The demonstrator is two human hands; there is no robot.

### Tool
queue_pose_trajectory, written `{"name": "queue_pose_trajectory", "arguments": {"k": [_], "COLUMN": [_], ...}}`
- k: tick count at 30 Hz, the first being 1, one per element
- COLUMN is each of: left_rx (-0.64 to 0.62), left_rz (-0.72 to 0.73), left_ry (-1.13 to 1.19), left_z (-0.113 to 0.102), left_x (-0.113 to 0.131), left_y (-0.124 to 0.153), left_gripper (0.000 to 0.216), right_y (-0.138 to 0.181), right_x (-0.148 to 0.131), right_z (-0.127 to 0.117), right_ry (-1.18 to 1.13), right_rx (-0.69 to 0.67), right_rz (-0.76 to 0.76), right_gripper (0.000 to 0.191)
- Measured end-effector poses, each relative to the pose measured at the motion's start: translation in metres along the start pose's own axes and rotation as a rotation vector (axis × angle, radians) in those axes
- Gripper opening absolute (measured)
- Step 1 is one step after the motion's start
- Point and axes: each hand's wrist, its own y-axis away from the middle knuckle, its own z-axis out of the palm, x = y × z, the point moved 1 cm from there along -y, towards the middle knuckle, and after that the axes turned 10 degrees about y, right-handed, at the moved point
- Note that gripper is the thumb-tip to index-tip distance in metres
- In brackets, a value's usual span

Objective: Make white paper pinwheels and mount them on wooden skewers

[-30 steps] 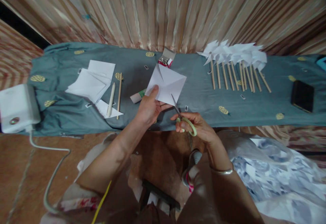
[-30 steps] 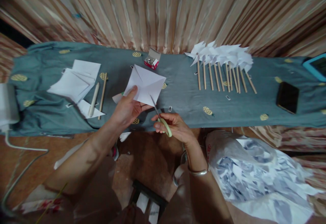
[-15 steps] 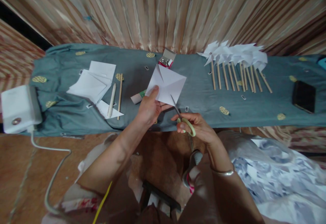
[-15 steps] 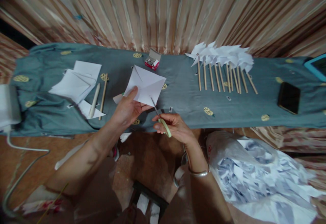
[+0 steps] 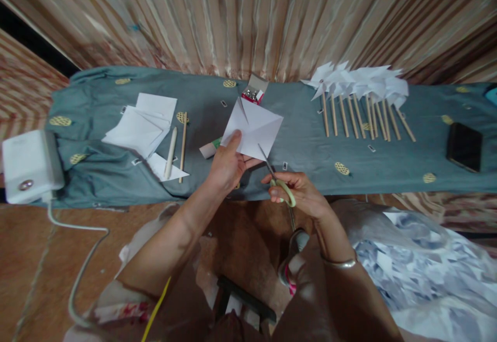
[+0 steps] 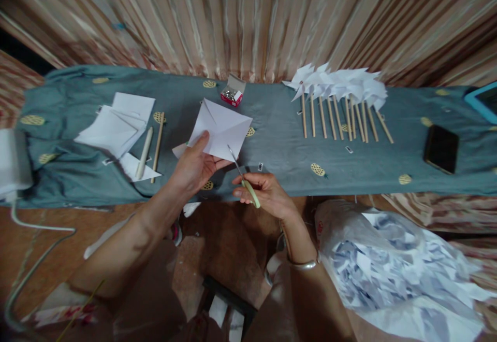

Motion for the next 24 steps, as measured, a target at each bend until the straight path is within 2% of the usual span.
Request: {"name": "queue_pose_trajectory", "arguments": {"k": [11, 24], "left_rx": [0.039, 0.059], "left_rz": [-0.027, -0.029], "left_ry": [-0.013, 0.008], "left_z": [0.0045, 0.0071], "left_x": [-0.0033, -0.0042], "left_y": [0.0023, 0.0043], "left_gripper": [0.020, 0.017], "right_y": [0.0010, 0.0005], "right_x": [-0.0030, -0.0047], "right_z": [0.0021, 0.0038], "right_ry": [0.028, 0.042], "right_rx": [0.000, 0.038], "right_rz": [-0.022, -0.026], "right_gripper": [0.047, 0.047]}}
